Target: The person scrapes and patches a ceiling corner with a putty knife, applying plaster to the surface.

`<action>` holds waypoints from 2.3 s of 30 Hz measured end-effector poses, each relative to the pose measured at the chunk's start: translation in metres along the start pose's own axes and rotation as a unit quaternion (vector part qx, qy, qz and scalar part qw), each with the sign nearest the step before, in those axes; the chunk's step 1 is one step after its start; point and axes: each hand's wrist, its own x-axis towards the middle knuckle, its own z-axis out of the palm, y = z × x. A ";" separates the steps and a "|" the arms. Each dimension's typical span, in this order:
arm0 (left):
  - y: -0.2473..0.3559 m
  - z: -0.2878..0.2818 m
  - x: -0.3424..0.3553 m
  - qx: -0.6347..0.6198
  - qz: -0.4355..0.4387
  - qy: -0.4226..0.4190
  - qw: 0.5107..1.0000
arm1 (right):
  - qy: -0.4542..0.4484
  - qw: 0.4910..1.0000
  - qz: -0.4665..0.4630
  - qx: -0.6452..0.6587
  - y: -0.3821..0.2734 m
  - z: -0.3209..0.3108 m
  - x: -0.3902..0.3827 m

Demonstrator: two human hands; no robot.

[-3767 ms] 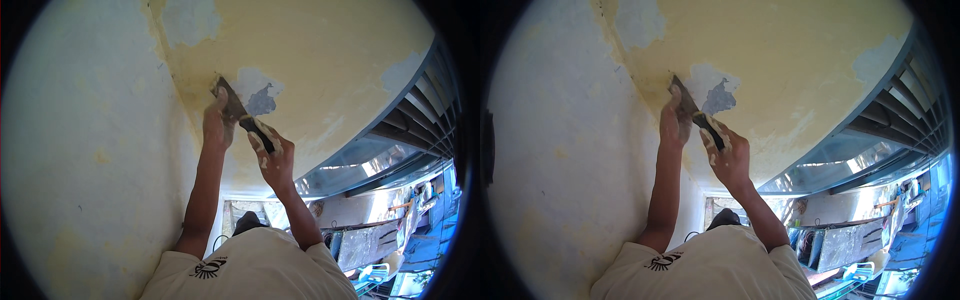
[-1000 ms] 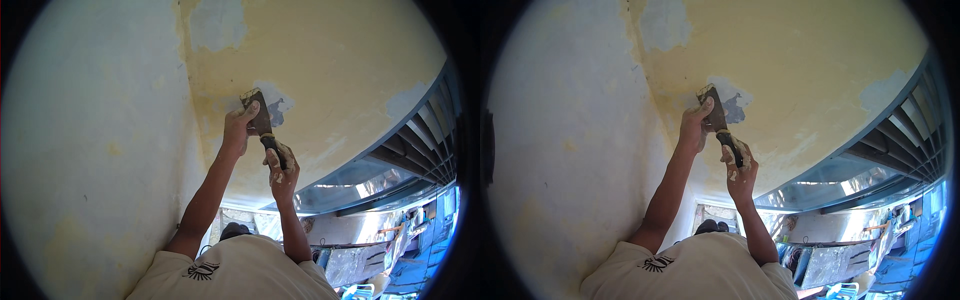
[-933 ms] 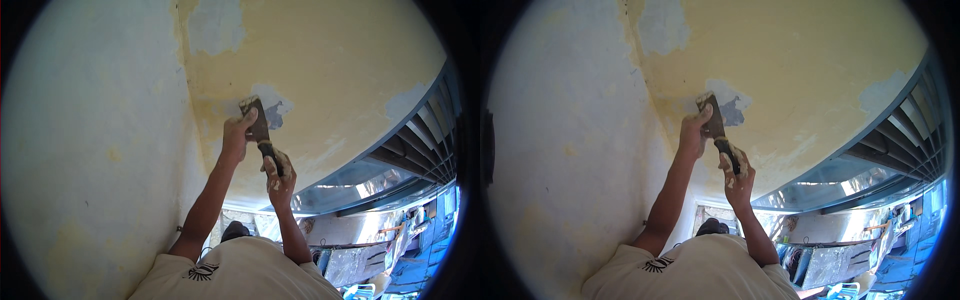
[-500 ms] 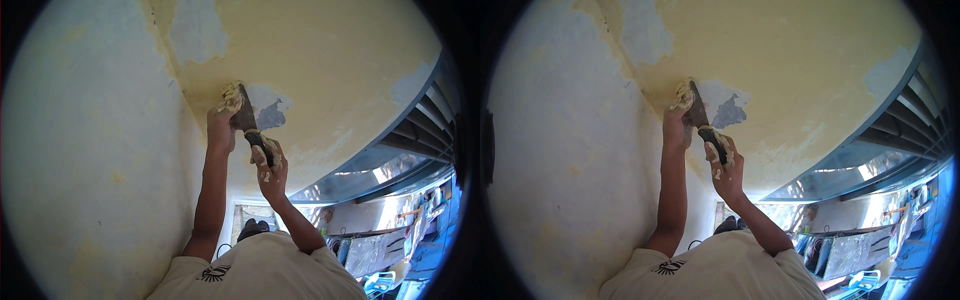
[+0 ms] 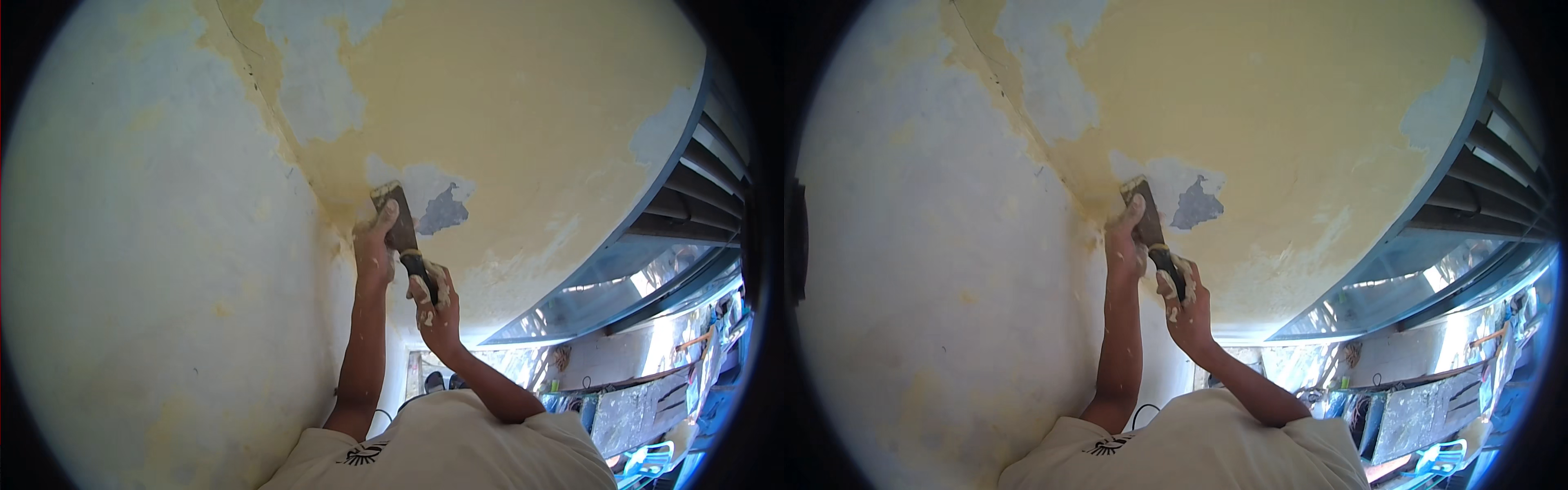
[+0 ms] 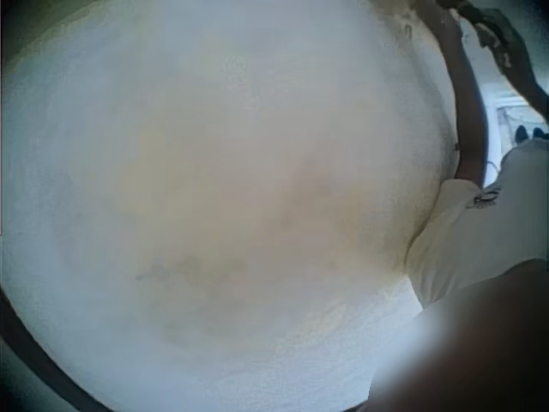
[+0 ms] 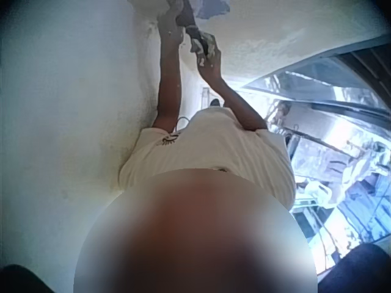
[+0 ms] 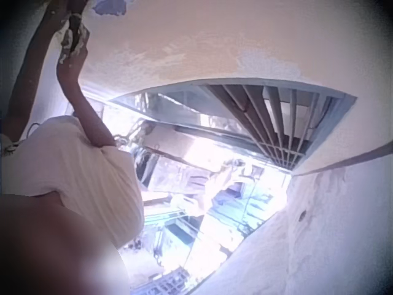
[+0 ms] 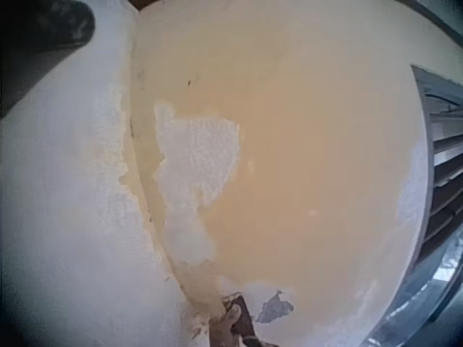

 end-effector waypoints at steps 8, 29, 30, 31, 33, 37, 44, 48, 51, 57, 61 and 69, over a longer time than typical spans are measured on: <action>0.017 0.006 0.002 -0.003 -0.002 0.008 1.000 | 0.005 1.000 0.022 0.014 -0.011 0.014 0.006; 0.036 0.021 0.008 -0.099 0.041 0.042 0.993 | -0.036 0.991 -0.056 -0.116 -0.019 0.005 0.047; 0.043 0.019 0.008 -0.084 0.036 0.044 0.995 | -0.045 0.994 -0.068 -0.074 -0.025 0.010 0.050; 0.049 0.017 0.011 -0.070 0.038 0.044 0.996 | -0.048 0.994 -0.071 -0.074 -0.024 0.015 0.048; 0.038 0.016 0.000 -0.047 0.044 0.051 0.997 | -0.036 0.997 -0.032 -0.053 -0.018 0.015 0.031; -0.021 0.010 -0.015 -0.036 -0.027 0.016 0.999 | 0.022 0.994 0.106 0.035 0.027 -0.009 0.002; 0.004 0.030 0.000 -0.034 -0.019 -0.074 0.996 | 0.024 0.992 0.120 0.039 -0.006 -0.019 0.023; 0.004 0.034 -0.004 -0.030 -0.009 -0.034 0.999 | 0.038 0.989 0.140 0.039 -0.007 -0.010 0.011; 0.008 0.033 0.003 -0.030 -0.018 -0.066 0.997 | 0.014 0.989 0.134 0.062 -0.021 -0.011 0.022; 0.023 0.032 -0.002 -0.016 -0.008 -0.038 0.999 | 0.016 0.988 0.137 0.075 -0.021 -0.004 0.013; 0.026 0.039 0.010 -0.008 0.002 -0.045 0.999 | 0.009 0.995 0.096 0.040 -0.014 -0.008 0.033; -0.001 0.023 -0.003 -0.154 -0.020 -0.004 0.988 | -0.013 0.995 -0.058 -0.084 -0.002 -0.016 0.031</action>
